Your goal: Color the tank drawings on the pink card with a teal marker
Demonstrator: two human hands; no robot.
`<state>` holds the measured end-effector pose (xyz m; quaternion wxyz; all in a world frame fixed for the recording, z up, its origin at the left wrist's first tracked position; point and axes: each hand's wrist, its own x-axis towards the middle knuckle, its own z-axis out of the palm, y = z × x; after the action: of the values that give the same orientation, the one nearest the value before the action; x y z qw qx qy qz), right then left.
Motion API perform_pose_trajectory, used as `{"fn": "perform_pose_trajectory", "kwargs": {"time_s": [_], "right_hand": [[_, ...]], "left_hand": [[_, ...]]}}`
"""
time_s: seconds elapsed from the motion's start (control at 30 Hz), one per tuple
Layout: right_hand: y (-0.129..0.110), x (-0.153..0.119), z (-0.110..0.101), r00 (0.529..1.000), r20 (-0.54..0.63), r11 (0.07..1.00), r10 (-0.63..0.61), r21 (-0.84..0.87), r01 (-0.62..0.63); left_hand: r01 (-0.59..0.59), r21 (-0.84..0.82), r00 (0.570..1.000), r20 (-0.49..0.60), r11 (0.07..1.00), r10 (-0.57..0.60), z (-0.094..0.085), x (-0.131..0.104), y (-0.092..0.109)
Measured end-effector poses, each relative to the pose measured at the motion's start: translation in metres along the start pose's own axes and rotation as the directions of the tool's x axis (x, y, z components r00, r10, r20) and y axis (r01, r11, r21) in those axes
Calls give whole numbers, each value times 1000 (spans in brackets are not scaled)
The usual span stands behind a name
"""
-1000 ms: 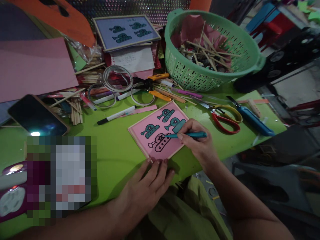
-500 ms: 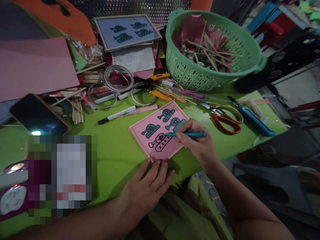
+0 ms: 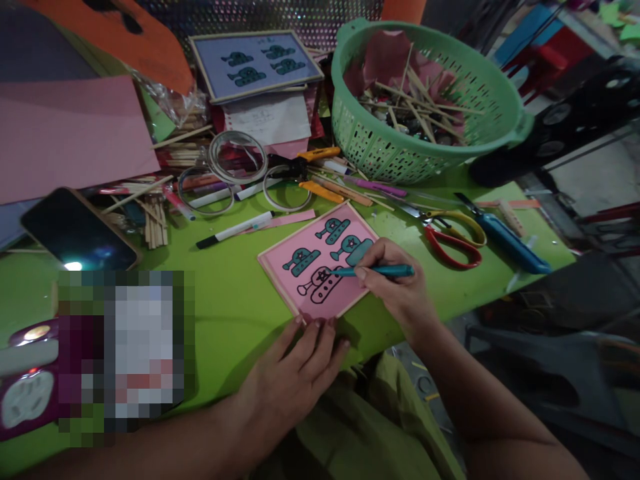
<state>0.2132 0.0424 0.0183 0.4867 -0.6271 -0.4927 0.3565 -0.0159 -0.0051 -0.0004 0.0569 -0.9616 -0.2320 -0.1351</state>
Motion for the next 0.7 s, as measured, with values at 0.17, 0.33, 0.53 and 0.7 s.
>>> {"fn": "perform_pose_trajectory", "kwargs": {"time_s": [0.17, 0.33, 0.53, 0.7], "right_hand": [[3, 0, 0, 1000, 13, 999, -4, 32, 3], [5, 0, 0, 1000, 12, 999, 28, 22, -28], [3, 0, 0, 1000, 21, 999, 15, 29, -16], [-2, 1, 1, 1000, 18, 1000, 3, 27, -3]], "left_hand": [[0, 5, 1000, 17, 1000, 0, -1, 0, -1], [8, -3, 1000, 0, 1000, -8, 0, 0, -1], [2, -1, 1000, 5, 1000, -2, 2, -2, 1], [-4, -1, 1000, 12, 1000, 4, 3, -2, 1]]}}
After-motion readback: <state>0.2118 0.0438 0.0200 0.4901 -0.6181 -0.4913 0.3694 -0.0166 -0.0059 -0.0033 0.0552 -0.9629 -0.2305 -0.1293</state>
